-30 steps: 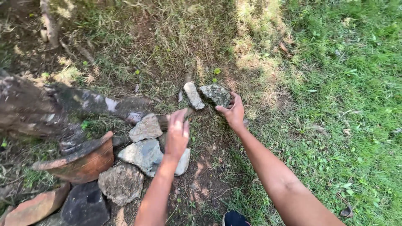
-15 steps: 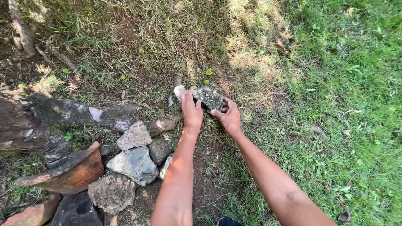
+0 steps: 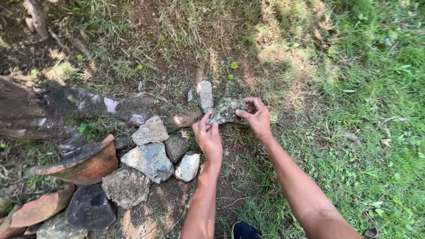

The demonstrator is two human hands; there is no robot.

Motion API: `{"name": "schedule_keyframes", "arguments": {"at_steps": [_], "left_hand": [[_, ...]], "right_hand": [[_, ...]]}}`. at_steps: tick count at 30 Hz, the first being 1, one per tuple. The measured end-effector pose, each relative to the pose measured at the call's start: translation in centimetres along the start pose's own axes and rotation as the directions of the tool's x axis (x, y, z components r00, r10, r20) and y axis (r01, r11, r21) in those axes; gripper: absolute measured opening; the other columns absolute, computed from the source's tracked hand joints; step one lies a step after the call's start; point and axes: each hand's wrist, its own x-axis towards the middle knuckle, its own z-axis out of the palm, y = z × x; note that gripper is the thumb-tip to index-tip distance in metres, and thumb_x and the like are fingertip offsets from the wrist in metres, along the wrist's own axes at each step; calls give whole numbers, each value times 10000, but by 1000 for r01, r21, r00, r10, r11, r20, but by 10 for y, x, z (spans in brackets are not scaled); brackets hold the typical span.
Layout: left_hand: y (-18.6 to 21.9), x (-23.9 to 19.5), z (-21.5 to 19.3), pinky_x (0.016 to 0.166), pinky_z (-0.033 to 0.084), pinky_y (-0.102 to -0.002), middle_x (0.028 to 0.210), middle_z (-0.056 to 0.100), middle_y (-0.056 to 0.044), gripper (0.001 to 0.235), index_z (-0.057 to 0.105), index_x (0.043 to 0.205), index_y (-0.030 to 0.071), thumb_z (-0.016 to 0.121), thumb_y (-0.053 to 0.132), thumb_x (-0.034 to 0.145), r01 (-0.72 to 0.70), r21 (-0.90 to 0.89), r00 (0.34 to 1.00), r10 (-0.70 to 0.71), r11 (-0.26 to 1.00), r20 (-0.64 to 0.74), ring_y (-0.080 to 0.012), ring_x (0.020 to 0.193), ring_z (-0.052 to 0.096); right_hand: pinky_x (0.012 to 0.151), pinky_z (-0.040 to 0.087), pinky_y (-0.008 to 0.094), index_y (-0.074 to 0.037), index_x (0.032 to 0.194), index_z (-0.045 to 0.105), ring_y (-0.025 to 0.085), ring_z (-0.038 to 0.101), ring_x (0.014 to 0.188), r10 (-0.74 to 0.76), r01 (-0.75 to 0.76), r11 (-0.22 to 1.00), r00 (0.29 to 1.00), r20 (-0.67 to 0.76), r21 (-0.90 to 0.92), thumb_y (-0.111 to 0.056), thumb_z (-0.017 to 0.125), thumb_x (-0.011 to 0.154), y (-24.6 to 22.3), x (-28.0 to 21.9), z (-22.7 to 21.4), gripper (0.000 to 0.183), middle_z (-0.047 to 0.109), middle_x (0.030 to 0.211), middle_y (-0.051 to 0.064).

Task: The person is arranging various stones, broken terracotta pots, and bricks to create a decorative garden border around a tree base.

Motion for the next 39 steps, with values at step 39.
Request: {"name": "schedule_keyframes", "arguments": {"at_steps": [39], "left_hand": [[-24, -2, -64, 1050, 536, -408, 1308, 632, -217, 351, 593, 1309, -25, 552, -15, 961, -247, 319, 900, 94, 915, 426, -331, 1201, 620]], "right_hand": [[812, 537, 269, -98, 1208, 669, 89, 626, 870, -58, 62, 998, 993, 106, -32, -211, 805, 906, 22, -18, 19, 350, 674, 994, -1]]}}
